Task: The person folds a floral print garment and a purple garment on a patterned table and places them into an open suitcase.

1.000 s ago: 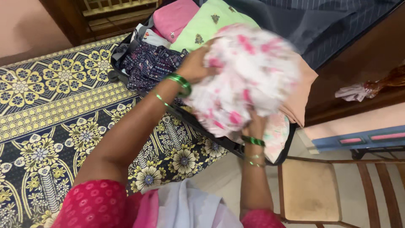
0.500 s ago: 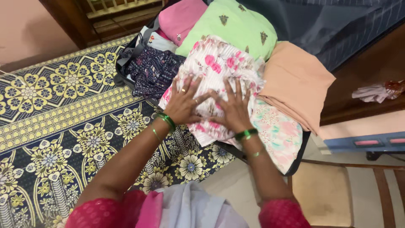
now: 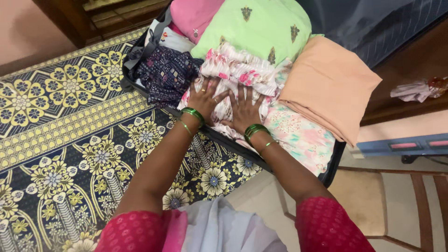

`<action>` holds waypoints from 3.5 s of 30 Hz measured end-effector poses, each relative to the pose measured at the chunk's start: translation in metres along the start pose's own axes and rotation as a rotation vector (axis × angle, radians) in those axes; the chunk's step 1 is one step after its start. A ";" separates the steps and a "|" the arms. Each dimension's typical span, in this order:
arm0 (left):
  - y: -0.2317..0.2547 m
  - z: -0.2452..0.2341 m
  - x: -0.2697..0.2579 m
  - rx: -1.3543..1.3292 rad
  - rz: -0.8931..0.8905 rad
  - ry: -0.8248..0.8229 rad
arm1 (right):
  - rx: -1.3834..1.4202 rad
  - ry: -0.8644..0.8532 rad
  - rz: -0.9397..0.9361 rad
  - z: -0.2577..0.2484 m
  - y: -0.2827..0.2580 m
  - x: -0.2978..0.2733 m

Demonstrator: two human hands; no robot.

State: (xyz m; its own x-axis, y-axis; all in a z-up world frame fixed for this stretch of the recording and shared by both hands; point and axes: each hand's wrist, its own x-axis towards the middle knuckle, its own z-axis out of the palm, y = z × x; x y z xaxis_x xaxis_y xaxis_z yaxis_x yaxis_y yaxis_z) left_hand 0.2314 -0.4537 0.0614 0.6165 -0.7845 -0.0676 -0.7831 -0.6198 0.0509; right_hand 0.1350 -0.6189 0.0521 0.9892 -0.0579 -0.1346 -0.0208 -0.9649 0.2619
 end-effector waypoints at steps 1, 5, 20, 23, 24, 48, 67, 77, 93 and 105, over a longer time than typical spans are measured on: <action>0.002 -0.002 0.001 0.010 -0.019 -0.050 | 0.000 0.035 0.002 0.003 -0.001 0.000; 0.008 -0.004 -0.006 -0.095 -0.083 -0.104 | -0.003 0.088 -0.030 -0.003 -0.003 -0.009; 0.014 -0.018 -0.030 -0.151 -0.125 0.111 | 0.279 0.179 -0.112 -0.075 0.068 0.057; 0.015 -0.027 -0.035 -0.063 -0.227 0.187 | 0.359 0.228 -0.101 -0.036 0.071 0.079; 0.014 -0.031 -0.038 -0.065 -0.236 0.188 | 0.358 0.227 -0.110 -0.027 0.075 0.083; -0.044 0.022 0.018 -0.775 -0.798 -0.302 | 0.314 0.225 -0.017 -0.014 0.061 0.082; -0.037 -0.054 -0.036 -0.163 -0.644 -0.541 | 0.280 0.150 0.023 -0.022 0.055 0.079; -0.017 0.070 -0.094 -0.139 -0.597 0.318 | 0.255 0.112 0.032 -0.023 0.056 0.080; 0.010 0.106 -0.246 -0.300 -0.616 0.045 | 0.401 0.355 -0.028 -0.077 0.008 -0.029; 0.005 0.170 -0.491 -0.216 -0.616 -0.265 | 0.345 -0.263 -0.244 0.069 -0.315 -0.205</action>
State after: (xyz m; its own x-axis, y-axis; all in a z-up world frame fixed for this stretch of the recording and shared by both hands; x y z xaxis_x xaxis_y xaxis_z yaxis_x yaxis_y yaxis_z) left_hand -0.0895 -0.0680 -0.0745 0.8804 -0.2741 -0.3870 -0.2468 -0.9616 0.1197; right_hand -0.0709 -0.3205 -0.0688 0.9019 0.1607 -0.4009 0.1162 -0.9843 -0.1332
